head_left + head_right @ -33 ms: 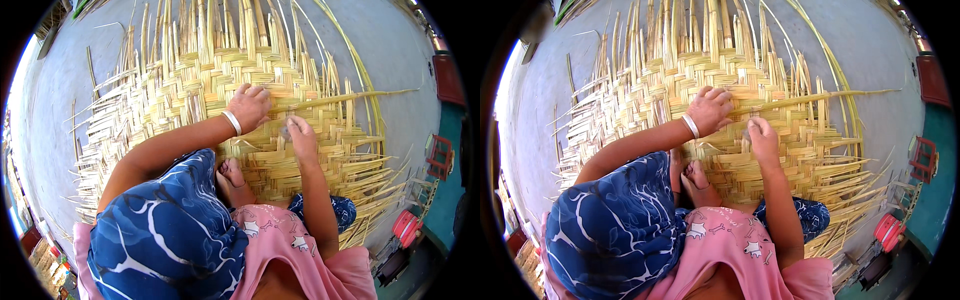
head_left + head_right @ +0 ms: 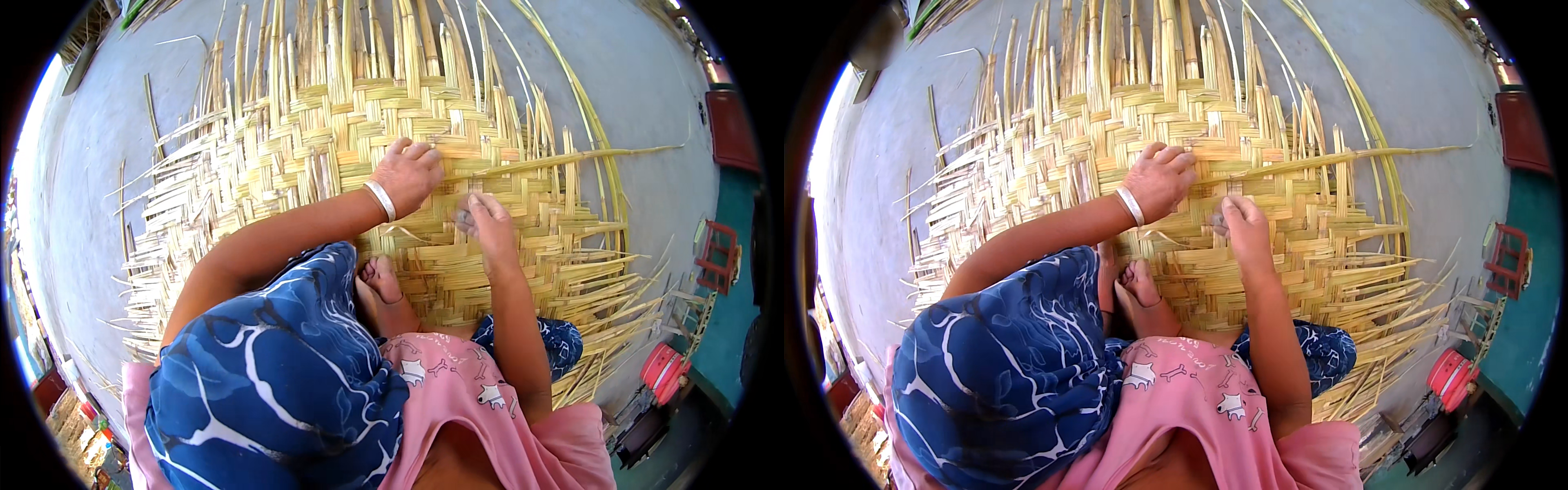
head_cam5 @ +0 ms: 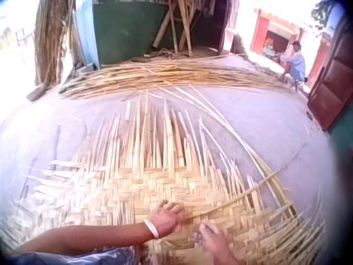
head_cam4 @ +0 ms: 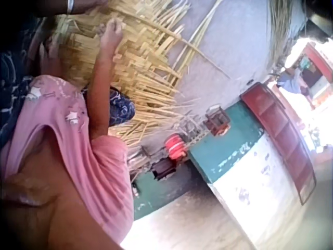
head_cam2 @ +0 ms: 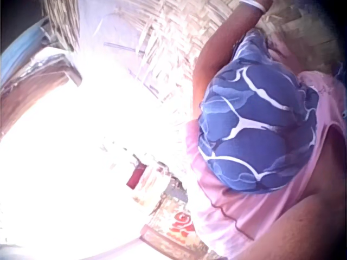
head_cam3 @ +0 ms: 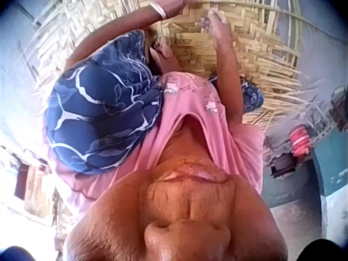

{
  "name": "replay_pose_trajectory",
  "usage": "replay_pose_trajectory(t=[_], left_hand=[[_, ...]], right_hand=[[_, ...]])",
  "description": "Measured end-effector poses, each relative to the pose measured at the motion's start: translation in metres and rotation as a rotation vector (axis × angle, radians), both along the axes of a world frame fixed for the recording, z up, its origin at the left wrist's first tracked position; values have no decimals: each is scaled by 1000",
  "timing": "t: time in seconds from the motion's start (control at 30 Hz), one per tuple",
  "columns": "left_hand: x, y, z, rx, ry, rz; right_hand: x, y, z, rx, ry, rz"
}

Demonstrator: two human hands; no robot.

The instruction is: The person sits on the floor and weaves a large circular mat or basket base using dried palm leaves. They interlace the leaves by hand, creating a tight herringbone pattern, and occasionally adjust the position of the mat.

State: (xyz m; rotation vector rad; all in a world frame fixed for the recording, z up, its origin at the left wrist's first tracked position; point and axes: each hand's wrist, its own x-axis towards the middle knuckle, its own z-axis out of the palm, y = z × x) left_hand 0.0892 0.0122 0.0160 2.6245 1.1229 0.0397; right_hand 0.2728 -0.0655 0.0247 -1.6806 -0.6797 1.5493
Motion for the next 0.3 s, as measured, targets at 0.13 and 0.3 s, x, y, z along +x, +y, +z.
replay_pose_trajectory(t=[0.13,0.3], left_hand=[[-11,-19,-1,-392,-533,325],[-20,-57,9,-1197,-825,536]], right_hand=[[-9,0,15,-17,346,-184],[-2,0,24,209,365,-258]])
